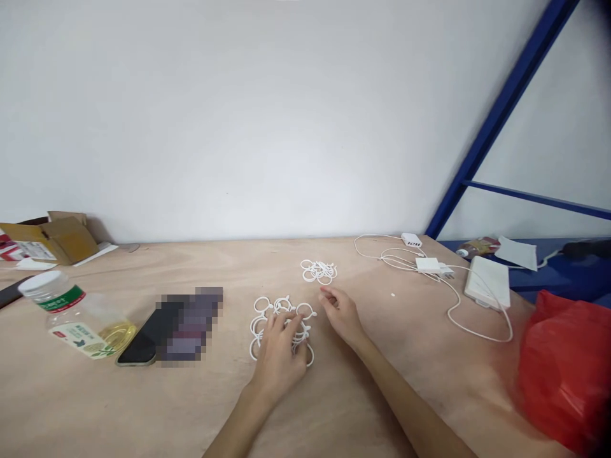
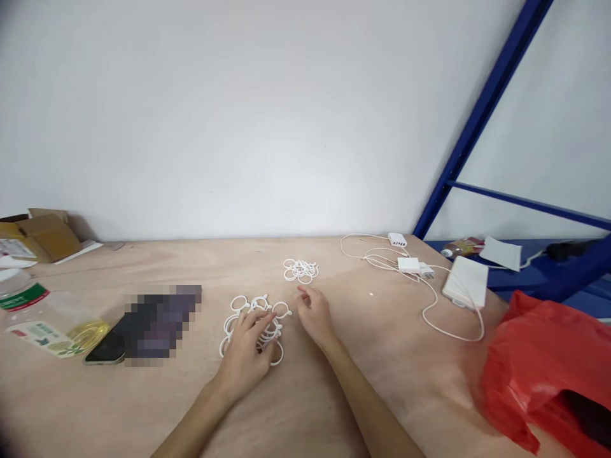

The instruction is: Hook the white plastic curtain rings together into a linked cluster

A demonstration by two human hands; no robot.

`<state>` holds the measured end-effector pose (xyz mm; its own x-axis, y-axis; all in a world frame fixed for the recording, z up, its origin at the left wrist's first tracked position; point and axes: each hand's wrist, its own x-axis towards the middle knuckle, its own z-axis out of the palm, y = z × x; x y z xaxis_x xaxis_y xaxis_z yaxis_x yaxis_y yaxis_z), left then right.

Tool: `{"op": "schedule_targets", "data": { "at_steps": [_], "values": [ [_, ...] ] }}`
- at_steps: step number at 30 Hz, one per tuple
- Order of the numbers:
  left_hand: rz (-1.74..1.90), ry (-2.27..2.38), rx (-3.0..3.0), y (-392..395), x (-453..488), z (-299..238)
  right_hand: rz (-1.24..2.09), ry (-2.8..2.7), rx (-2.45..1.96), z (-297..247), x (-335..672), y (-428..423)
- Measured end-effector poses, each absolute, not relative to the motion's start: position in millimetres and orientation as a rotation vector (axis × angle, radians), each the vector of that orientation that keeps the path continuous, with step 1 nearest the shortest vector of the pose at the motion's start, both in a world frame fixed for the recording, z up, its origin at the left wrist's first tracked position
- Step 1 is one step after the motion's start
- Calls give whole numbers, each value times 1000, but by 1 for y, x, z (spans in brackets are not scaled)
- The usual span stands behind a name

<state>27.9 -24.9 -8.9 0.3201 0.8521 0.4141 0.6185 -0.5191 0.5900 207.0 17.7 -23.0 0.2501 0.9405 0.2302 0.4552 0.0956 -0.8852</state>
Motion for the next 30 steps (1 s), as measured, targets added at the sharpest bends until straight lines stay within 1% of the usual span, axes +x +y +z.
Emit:
{"op": "schedule_targets", "data": {
  "at_steps": [3,6,12,23,30],
  "values": [
    [959,1346,2330,-28,30,-10,293,-1550,-1788,-29,217,36],
    [941,1356,2341,-31,31,-8,225,-1581,-1891,-27,220,44],
    [926,1314,2309,-31,31,-4,377,-1461,-1751,-24,225,34],
    [1073,1286,2306,-27,31,-9,793,-802,-1322,-18,236,17],
    [1101,1269,2316,-27,32,-10,806,-505,-1246,-10,246,16]
  ]
}}
